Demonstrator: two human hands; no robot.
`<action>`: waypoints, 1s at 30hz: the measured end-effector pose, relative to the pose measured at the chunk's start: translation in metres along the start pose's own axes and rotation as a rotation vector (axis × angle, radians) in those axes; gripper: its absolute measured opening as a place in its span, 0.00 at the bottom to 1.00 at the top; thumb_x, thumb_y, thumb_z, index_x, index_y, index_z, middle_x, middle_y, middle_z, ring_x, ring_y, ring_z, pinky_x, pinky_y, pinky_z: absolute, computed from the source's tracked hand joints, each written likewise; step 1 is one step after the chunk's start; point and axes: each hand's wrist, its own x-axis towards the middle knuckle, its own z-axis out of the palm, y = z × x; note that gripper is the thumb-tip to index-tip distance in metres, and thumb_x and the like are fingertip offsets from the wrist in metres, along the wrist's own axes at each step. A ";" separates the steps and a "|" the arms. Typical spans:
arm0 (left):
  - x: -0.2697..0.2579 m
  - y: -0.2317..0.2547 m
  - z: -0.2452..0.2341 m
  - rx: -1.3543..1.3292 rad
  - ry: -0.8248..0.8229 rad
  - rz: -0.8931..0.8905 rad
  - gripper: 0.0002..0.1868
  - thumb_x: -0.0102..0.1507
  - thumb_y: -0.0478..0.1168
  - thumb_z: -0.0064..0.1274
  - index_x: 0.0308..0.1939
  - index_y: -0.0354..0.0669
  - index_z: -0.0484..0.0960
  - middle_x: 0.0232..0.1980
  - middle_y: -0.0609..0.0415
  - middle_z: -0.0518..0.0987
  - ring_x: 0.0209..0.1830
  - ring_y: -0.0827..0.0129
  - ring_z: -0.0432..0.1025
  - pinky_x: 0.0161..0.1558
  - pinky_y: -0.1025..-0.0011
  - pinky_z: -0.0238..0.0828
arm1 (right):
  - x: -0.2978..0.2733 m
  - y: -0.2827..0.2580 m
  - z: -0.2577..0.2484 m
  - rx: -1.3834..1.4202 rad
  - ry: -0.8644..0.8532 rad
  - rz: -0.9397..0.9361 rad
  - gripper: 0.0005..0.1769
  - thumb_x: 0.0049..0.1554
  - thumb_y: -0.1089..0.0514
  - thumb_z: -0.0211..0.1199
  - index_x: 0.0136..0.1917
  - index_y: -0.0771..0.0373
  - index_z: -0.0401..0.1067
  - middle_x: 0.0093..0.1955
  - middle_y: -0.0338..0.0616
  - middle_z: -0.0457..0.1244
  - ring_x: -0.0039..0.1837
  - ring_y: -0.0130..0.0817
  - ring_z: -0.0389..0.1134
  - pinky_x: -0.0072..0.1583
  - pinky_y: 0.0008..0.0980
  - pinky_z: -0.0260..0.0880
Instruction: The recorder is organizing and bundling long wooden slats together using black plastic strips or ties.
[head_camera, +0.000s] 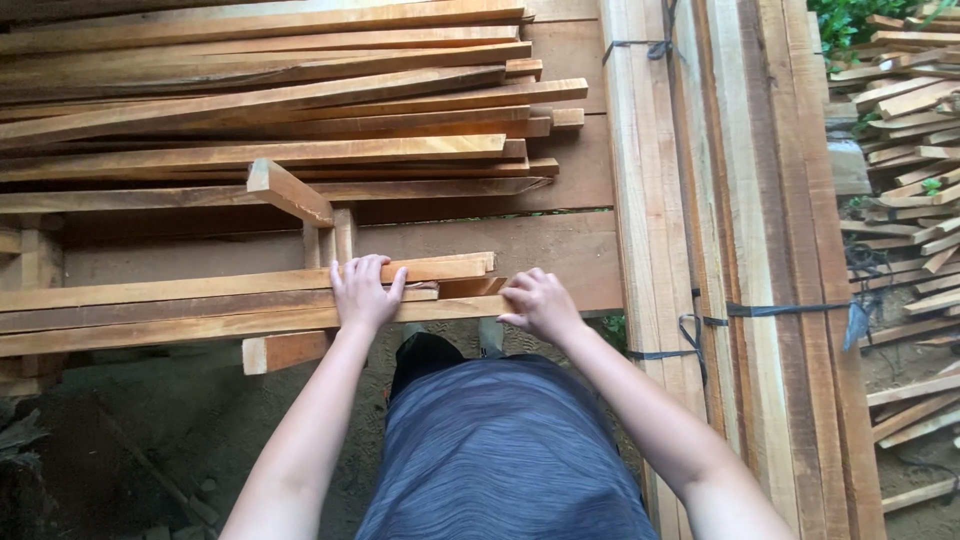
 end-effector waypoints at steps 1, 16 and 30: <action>0.001 0.001 0.001 -0.001 -0.002 0.005 0.23 0.66 0.67 0.48 0.53 0.60 0.80 0.53 0.63 0.80 0.63 0.65 0.70 0.75 0.47 0.45 | 0.004 -0.007 0.010 -0.001 0.001 0.005 0.21 0.46 0.39 0.73 0.50 0.46 0.79 0.48 0.32 0.67 0.56 0.36 0.66 0.54 0.38 0.68; 0.003 0.000 -0.005 -0.056 -0.057 -0.038 0.24 0.67 0.67 0.47 0.55 0.59 0.79 0.56 0.62 0.79 0.65 0.65 0.67 0.76 0.45 0.40 | 0.031 0.001 0.056 1.408 -0.062 1.306 0.61 0.55 0.09 0.39 0.76 0.62 0.57 0.62 0.48 0.65 0.48 0.35 0.67 0.48 0.33 0.67; 0.001 -0.009 0.010 -0.102 -0.054 0.004 0.24 0.66 0.66 0.49 0.58 0.61 0.77 0.58 0.64 0.77 0.68 0.65 0.64 0.75 0.42 0.37 | 0.041 -0.018 0.088 1.394 0.080 1.408 0.66 0.51 0.10 0.54 0.75 0.71 0.57 0.61 0.52 0.58 0.55 0.39 0.69 0.55 0.43 0.73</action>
